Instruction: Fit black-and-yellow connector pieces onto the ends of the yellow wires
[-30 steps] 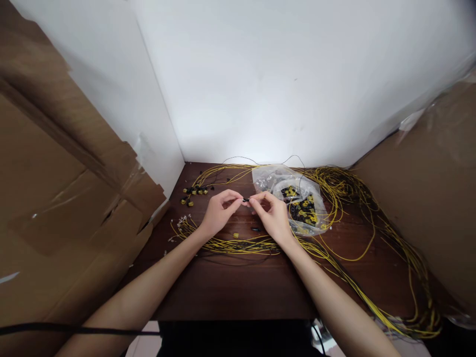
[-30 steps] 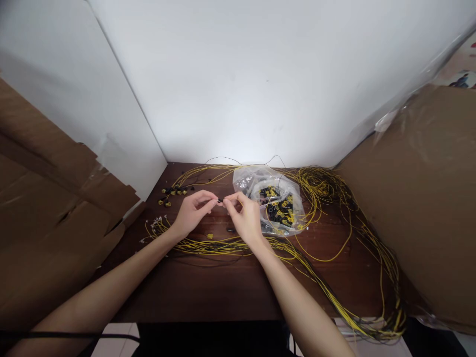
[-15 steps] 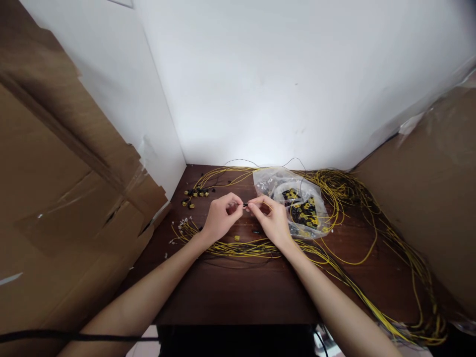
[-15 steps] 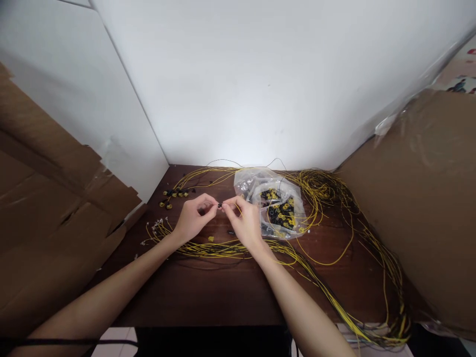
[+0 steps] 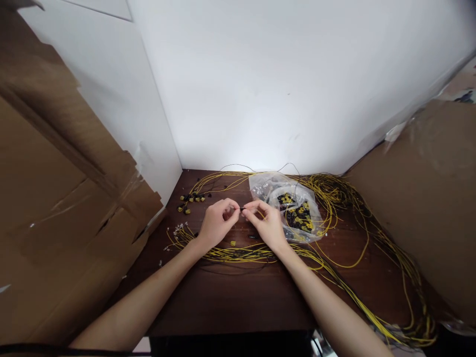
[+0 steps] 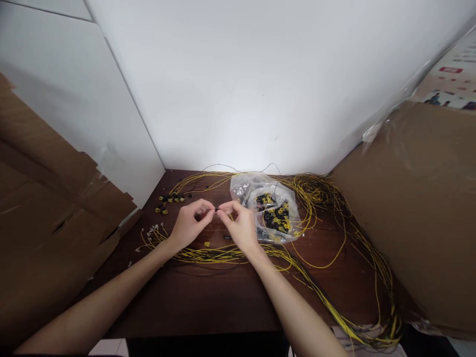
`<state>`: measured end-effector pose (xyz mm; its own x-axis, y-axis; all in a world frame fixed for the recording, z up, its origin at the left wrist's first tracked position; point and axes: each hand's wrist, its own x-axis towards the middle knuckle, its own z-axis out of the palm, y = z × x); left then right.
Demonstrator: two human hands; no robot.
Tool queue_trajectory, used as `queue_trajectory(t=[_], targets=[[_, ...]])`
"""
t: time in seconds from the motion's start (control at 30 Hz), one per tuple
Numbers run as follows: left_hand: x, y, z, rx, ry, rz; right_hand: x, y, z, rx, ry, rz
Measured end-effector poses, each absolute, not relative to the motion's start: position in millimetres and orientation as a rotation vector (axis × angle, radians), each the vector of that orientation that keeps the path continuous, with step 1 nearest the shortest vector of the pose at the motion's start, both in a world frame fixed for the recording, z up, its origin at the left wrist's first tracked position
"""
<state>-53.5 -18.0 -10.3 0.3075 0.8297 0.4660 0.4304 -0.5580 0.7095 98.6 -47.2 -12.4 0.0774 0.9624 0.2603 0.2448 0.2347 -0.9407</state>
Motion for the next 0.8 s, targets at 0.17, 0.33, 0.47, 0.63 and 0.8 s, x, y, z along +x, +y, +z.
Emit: queue_trajectory(t=[0.17, 0.33, 0.47, 0.63, 0.8], targets=[[-53.2, -17.9, -11.0, 2.118, 1.107, 1.161, 97.5, -45.4, -14.5, -1.221, -1.382, 0.819], [-53.3, -17.0, -11.8, 2.087, 1.074, 1.16, 98.4, -45.0, -12.7, -1.197, -1.336, 0.86], [-53.5, -15.3, -12.1, 2.055, 1.059, 1.165, 99.0, -44.7, -10.9, -1.165, -1.286, 0.928], [-55.8, -14.9, -12.6, 2.18, 1.083, 1.163, 98.2, -45.0, -12.1, -1.179, -1.283, 0.938], [-60.0, -14.9, -9.1, 2.42, 1.054, 1.086, 97.6, -46.7, -13.9, -1.205, -1.337, 0.881]])
